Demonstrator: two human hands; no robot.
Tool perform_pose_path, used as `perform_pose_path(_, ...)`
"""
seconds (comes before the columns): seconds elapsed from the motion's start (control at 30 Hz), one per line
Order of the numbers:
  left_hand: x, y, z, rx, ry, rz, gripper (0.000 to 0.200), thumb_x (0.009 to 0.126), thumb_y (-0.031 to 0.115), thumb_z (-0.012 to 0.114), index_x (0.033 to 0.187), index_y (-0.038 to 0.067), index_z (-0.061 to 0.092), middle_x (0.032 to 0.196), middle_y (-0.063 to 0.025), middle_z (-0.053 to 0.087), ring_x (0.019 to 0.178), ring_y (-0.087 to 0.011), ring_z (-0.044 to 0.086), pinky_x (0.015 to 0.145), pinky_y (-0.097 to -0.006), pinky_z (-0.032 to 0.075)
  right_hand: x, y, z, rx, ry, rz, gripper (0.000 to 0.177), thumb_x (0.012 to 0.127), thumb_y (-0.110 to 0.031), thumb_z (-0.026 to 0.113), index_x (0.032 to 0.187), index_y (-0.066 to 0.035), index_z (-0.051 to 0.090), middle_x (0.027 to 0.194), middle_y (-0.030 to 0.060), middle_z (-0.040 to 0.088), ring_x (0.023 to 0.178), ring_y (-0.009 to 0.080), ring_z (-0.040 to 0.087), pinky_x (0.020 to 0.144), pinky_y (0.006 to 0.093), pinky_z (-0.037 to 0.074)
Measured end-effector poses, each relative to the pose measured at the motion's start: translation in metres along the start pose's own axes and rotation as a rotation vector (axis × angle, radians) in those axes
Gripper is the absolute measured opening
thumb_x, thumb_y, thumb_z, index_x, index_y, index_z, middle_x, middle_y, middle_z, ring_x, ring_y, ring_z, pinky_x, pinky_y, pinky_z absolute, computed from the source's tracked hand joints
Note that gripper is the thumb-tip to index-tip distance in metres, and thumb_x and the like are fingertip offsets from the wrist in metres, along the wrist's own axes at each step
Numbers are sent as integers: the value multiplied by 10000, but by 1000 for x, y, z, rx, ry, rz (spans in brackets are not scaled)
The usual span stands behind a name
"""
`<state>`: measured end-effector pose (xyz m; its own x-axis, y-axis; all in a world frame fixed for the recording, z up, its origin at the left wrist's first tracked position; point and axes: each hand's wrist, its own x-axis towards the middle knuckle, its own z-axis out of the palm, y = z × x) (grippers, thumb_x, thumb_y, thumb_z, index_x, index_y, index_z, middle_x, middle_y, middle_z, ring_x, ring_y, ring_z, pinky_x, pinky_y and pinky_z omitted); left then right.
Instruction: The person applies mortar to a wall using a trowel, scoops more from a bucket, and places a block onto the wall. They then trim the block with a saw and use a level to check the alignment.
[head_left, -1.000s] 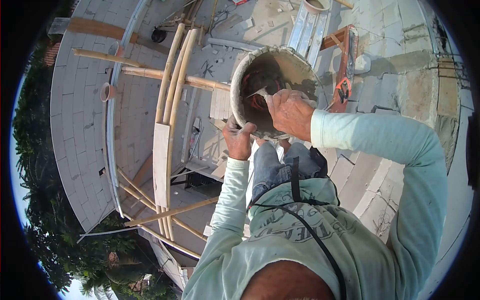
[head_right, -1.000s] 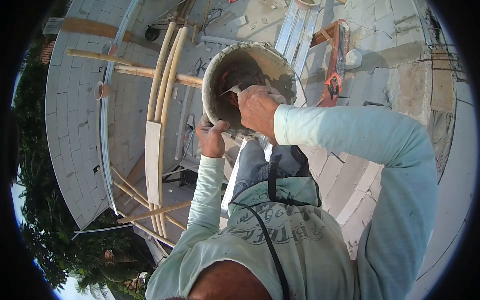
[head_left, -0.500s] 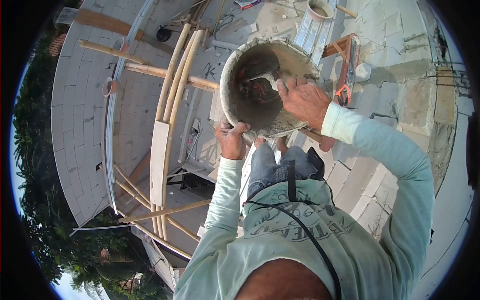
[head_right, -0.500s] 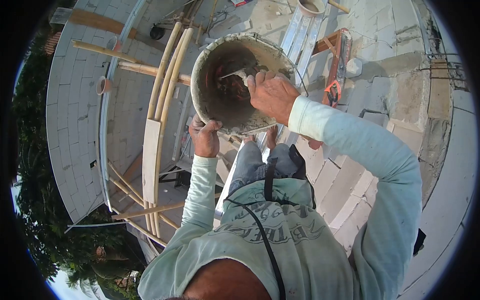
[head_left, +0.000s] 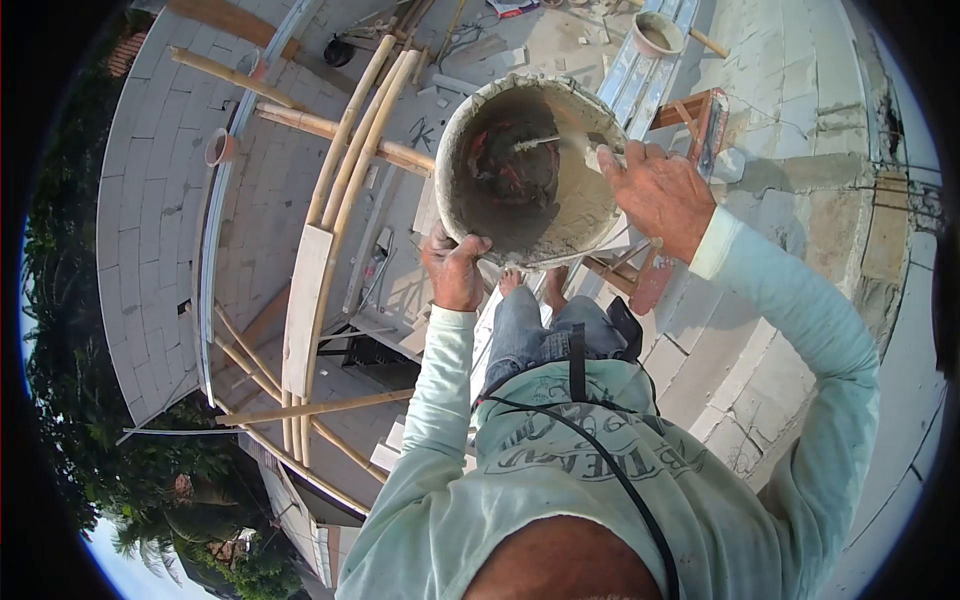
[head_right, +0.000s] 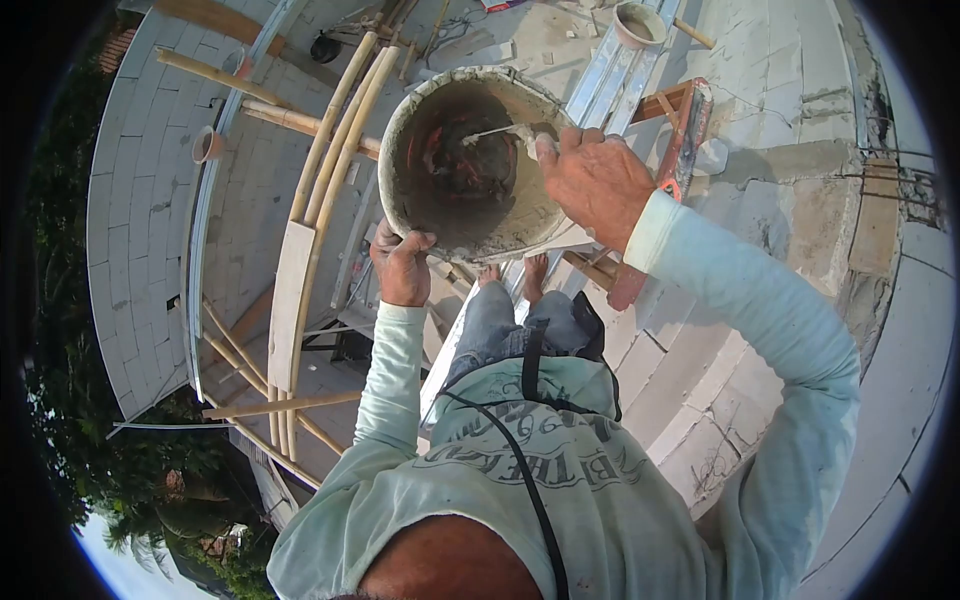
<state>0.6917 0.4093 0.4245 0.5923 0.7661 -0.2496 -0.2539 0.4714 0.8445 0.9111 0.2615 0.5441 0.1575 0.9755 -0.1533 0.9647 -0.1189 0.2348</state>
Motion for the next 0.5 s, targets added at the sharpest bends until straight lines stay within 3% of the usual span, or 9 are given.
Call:
perform_pose_path(0.1,1,2,9,14,-13,1,320,661,-106,540,961,-35,625,887,-62,664,753,-122,595,707,-247,478,32,-7,16,-62,149,49,385,759,-116,646,1105,28,560,811,117,565,755,235,629,578,301,510)
perform_pose_path(0.13,0,3,12,70,-15,15,310,662,-97,544,954,-33,625,882,-60,663,752,-118,591,710,-246,477,38,-15,20,-88,43,89,543,776,-96,605,1281,51,469,858,134,558,805,251,619,599,322,524)
perform_pose_path(0.17,0,3,14,125,-14,29,299,663,-87,548,947,-31,626,876,-58,662,751,-113,587,713,-244,476,34,-21,27,-94,42,87,543,776,-96,605,1281,51,469,858,134,558,805,251,619,599,322,524)
perform_pose_path(0.23,4,4,15,116,10,49,288,669,-96,542,935,-22,625,861,-55,659,734,-117,586,707,-250,473,17,-38,36,-121,30,-32,381,768,-145,630,1107,16,562,807,93,561,762,233,629,578,304,505)
perform_pose_path(0.33,3,1,10,126,47,34,271,673,-98,540,918,-14,621,847,-53,655,713,-120,584,694,-253,468,-4,-41,35,-21,-158,-140,402,769,-142,632,1122,35,554,816,107,564,766,253,633,574,307,504)
perform_pose_path(0.5,2,-1,11,130,35,-17,251,672,-89,547,903,-19,614,845,-58,655,702,-119,583,684,-249,463,5,-17,23,85,-40,-8,426,776,-131,626,1148,58,542,833,130,568,770,269,636,572,309,507)
